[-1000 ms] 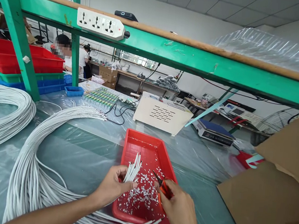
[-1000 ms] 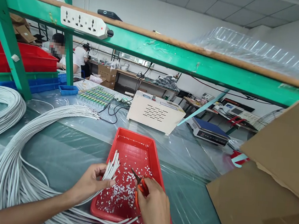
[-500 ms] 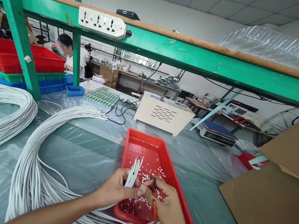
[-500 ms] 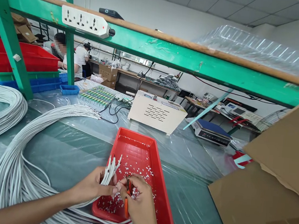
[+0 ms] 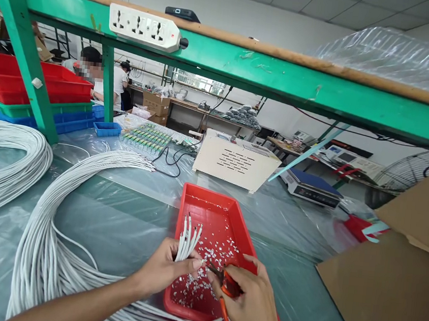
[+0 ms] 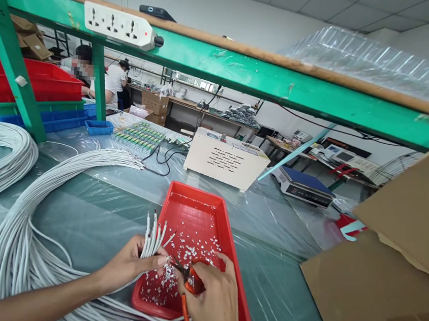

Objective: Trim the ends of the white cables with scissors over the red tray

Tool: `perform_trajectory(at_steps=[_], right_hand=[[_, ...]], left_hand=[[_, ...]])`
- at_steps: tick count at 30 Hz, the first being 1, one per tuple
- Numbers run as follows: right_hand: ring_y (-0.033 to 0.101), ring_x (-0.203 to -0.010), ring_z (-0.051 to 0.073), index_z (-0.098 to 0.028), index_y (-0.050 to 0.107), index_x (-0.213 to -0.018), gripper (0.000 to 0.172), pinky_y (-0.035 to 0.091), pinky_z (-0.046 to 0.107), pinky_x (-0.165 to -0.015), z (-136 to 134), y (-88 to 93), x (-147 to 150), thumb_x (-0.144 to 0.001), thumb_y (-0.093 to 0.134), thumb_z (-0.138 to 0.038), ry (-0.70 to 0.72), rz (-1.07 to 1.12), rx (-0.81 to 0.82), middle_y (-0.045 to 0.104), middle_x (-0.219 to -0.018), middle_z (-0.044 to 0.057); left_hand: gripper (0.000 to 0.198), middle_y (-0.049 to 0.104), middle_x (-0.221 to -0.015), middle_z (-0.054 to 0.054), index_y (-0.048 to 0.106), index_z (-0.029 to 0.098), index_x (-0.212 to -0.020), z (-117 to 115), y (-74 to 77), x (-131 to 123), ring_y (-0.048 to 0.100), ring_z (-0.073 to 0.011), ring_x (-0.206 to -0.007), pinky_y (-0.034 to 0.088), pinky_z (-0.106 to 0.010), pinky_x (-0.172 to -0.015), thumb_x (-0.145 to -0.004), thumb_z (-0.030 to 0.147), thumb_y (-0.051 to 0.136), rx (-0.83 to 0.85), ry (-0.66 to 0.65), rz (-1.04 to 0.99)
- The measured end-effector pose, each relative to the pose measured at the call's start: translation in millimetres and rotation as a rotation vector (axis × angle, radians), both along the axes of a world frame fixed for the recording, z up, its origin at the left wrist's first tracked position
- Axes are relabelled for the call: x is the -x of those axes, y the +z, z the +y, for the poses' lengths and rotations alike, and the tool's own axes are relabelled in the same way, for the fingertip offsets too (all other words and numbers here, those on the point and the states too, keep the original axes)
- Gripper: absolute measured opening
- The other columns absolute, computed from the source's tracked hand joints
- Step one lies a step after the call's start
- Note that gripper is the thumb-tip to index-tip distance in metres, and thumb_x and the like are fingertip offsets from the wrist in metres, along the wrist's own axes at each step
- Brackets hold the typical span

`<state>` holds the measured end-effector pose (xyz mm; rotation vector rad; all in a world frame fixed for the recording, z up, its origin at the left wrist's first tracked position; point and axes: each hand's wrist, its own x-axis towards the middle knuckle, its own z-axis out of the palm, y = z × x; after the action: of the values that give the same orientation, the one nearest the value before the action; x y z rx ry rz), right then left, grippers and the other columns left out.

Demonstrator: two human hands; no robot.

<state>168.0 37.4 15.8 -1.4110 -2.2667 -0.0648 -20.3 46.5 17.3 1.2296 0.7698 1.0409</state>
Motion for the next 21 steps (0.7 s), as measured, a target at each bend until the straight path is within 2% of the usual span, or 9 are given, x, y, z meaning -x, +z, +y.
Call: perform_trajectory(at_steps=[11, 21], right_hand=[[0.026, -0.042, 0.009, -0.020, 0.030, -0.047, 0.041, 0.034, 0.030, -0.078, -2.1, 2.6, 5.3, -0.076, 0.051, -0.040, 0.013, 0.015, 0.063, 0.034, -0.042, -0.008], [0.025, -0.045, 0.010, -0.019, 0.030, -0.047, 0.041, 0.034, 0.029, -0.077, -1.6, 1.6, 1.8, -0.076, 0.051, -0.039, 0.048, 0.029, 0.091, 0.033, -0.043, -0.008]], left_hand=[[0.023, 0.059, -0.060, -0.002, 0.066, 0.010, -0.069, -0.7, -7.1, -0.7, 0.050, -0.0119, -0.058, 0.037, -0.022, -0.058, -0.070, 0.033, 0.064, 0.028, -0.066, 0.004], [0.026, 0.057, -0.059, -0.002, 0.065, 0.008, -0.064, 0.7, -4.3, -0.9, 0.050, -0.0111, -0.058, 0.036, -0.020, -0.057, -0.069, 0.033, 0.064, 0.008, -0.146, 0.020]])
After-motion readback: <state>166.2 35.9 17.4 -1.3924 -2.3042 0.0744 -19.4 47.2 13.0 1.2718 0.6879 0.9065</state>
